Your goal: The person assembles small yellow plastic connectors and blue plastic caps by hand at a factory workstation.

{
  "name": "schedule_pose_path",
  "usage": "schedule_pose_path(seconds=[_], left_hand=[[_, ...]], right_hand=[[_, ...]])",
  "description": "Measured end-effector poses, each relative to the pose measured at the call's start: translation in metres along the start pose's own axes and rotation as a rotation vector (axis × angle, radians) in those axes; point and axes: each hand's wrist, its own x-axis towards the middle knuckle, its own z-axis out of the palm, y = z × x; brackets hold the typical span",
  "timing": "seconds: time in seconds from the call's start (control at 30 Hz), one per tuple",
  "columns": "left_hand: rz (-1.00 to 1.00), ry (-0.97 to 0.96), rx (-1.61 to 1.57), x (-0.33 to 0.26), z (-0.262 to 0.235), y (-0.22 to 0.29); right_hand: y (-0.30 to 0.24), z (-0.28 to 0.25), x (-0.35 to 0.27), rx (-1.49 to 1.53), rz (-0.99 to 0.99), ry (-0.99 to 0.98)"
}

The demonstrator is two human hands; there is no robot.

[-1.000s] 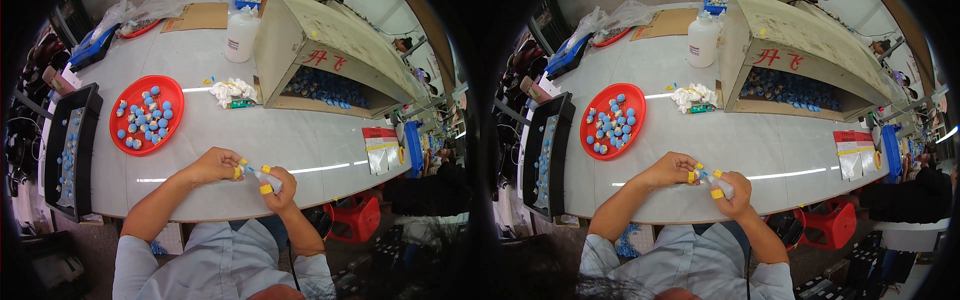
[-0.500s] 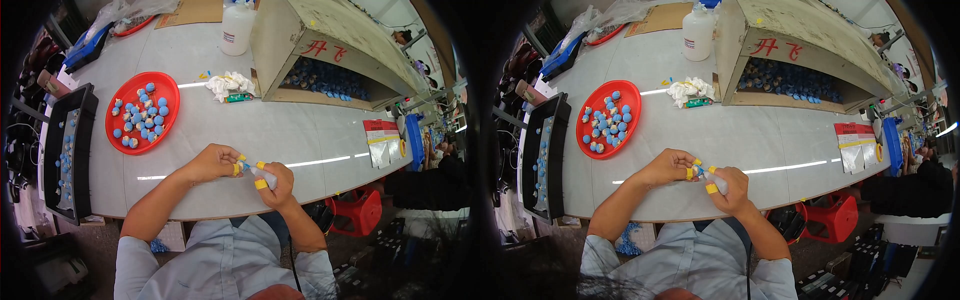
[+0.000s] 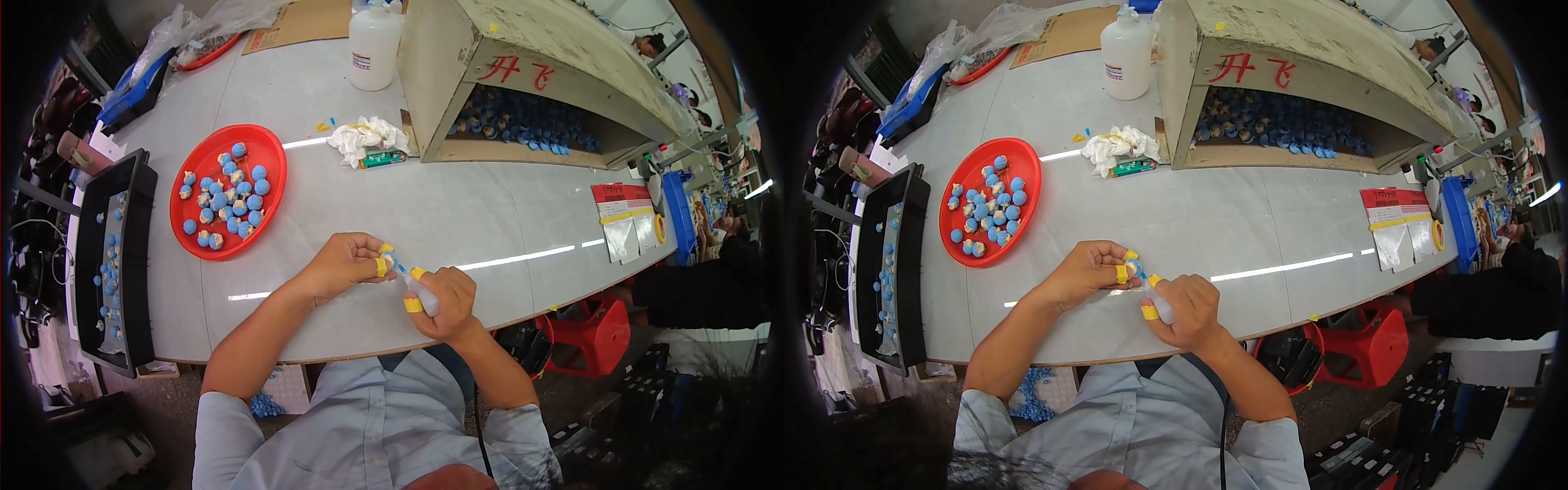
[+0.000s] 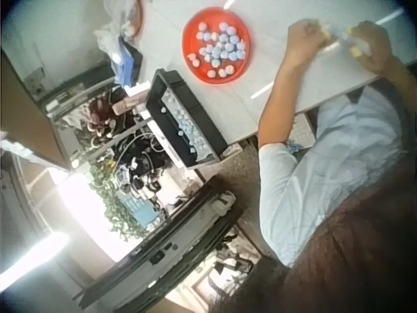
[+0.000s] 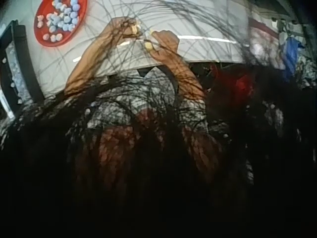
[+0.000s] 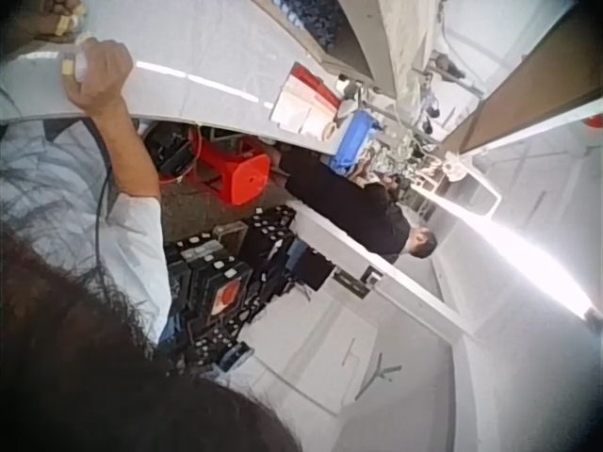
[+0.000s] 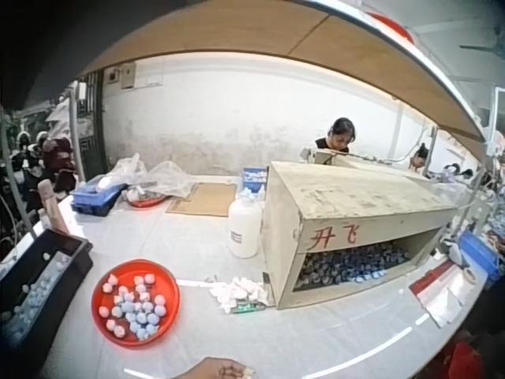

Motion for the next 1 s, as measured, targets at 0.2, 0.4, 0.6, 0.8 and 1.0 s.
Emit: schedule_pose_path(seconds=[0.2,0.4,0.6,0.8,1.0], left_hand=[[-0.011,0.035,-0.021,0.0000,0.0024,0.0013],[-0.006,0.028,-0.021,-0.0017,0.0026,0.0008],[-0.018,0.022,0.014,0.0019,0.0028,-0.0017],[-0.012,0.027,0.019,0.0021,0.0036,0.0024],[-0.023,0.031,-0.001,0.0006,0.0020,0.0017]], right_hand=[[-0.0032,0.0005,0.0016,-0.043,-0.011,-0.028],[-0.0032,0.0023,0.0018,0.000,-0.024,0.031],[0.0007,0.0039,-0.0010,-0.007,0.013,0.045],[0.0004,0.0014,0.0028,-0.015,-0.004,0.040],[-0.0003,0.0009,0.0005,0.015,0.005,0.052]])
